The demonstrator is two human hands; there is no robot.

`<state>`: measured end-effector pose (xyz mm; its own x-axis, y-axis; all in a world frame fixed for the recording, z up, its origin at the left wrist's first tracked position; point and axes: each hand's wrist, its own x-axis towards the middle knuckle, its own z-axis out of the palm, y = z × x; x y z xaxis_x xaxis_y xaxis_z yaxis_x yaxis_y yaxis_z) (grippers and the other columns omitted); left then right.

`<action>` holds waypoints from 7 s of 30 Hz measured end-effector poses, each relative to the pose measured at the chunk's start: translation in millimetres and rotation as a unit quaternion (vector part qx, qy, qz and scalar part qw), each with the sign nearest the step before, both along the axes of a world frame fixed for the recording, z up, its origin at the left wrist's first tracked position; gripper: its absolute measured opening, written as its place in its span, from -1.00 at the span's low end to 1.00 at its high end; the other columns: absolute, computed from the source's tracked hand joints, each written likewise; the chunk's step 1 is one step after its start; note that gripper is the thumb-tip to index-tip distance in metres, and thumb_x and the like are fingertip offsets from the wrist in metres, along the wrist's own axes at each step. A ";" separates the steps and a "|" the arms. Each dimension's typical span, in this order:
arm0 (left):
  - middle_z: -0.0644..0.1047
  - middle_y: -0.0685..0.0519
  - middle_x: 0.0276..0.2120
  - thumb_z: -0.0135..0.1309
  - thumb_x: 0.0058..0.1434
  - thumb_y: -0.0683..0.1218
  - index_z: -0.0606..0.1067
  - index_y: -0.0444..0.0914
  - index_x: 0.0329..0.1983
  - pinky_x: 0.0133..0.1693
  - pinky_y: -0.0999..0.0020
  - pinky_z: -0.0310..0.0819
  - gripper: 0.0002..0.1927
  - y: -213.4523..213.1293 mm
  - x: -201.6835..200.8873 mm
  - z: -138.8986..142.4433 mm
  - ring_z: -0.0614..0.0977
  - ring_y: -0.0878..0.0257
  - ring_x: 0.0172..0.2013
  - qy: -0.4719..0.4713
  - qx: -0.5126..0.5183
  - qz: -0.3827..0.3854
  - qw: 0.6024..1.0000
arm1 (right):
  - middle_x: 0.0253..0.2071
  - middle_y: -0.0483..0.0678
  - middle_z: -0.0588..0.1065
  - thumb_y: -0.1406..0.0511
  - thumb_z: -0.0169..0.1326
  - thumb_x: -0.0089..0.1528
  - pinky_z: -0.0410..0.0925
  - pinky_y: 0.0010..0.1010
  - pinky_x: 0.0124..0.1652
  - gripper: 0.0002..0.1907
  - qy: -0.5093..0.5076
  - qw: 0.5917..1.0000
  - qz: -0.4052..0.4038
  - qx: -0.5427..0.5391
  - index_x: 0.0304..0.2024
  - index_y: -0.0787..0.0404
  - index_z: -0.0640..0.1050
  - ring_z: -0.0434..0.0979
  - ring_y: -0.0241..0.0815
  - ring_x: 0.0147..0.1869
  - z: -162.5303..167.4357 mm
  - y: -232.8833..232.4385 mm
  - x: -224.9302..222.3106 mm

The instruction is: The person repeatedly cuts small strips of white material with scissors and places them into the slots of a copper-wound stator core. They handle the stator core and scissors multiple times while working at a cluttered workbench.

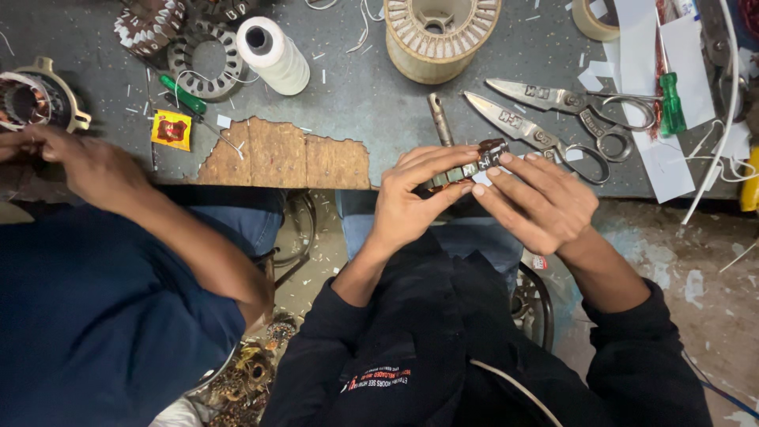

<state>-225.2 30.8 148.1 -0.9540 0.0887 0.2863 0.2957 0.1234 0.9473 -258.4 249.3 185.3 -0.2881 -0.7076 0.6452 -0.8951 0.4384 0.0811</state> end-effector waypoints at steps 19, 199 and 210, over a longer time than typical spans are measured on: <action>0.62 0.01 0.12 0.28 0.20 -0.20 0.56 -0.24 0.15 0.25 0.26 0.43 -0.58 4.7 2.2 -1.4 0.64 0.13 0.17 0.002 -0.019 0.013 1.000 | -0.12 0.14 0.59 0.47 0.32 0.22 0.56 -0.14 -0.01 -0.76 0.015 0.999 -0.033 0.005 -0.04 0.34 0.68 0.65 0.11 0.02 0.1 -9.3 7.6; 0.65 -0.05 -0.17 0.21 0.27 -0.26 0.55 -0.45 0.06 -0.11 0.39 0.66 -0.70 81.1 10.7 -63.8 0.72 0.27 -0.19 -0.254 0.420 0.051 0.870 | -0.37 0.05 0.51 0.22 0.25 0.26 0.37 -0.49 -0.37 0.02 -0.701 0.649 -0.073 -0.288 0.61 0.14 -0.03 0.48 -0.26 -0.40 -197.3 101.9 189.0; 0.64 0.02 -0.27 0.24 0.24 -0.32 0.54 -0.42 0.05 -0.15 0.50 0.58 -0.69 85.2 10.3 -79.4 0.66 0.37 -0.25 -0.256 0.362 0.062 0.894 | -0.53 -0.08 0.39 0.25 0.27 0.17 0.27 -0.56 -0.58 0.11 -0.764 0.536 -0.016 -0.359 0.61 0.12 -0.10 0.36 -0.35 -0.59 -190.0 74.3 153.9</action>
<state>-214.9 116.0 68.7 -0.9662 -0.0587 -0.2511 -0.1730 -0.5744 0.8001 -104.5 323.6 -4.6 -0.8728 -0.4134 -0.2594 0.3336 -0.1173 -0.9354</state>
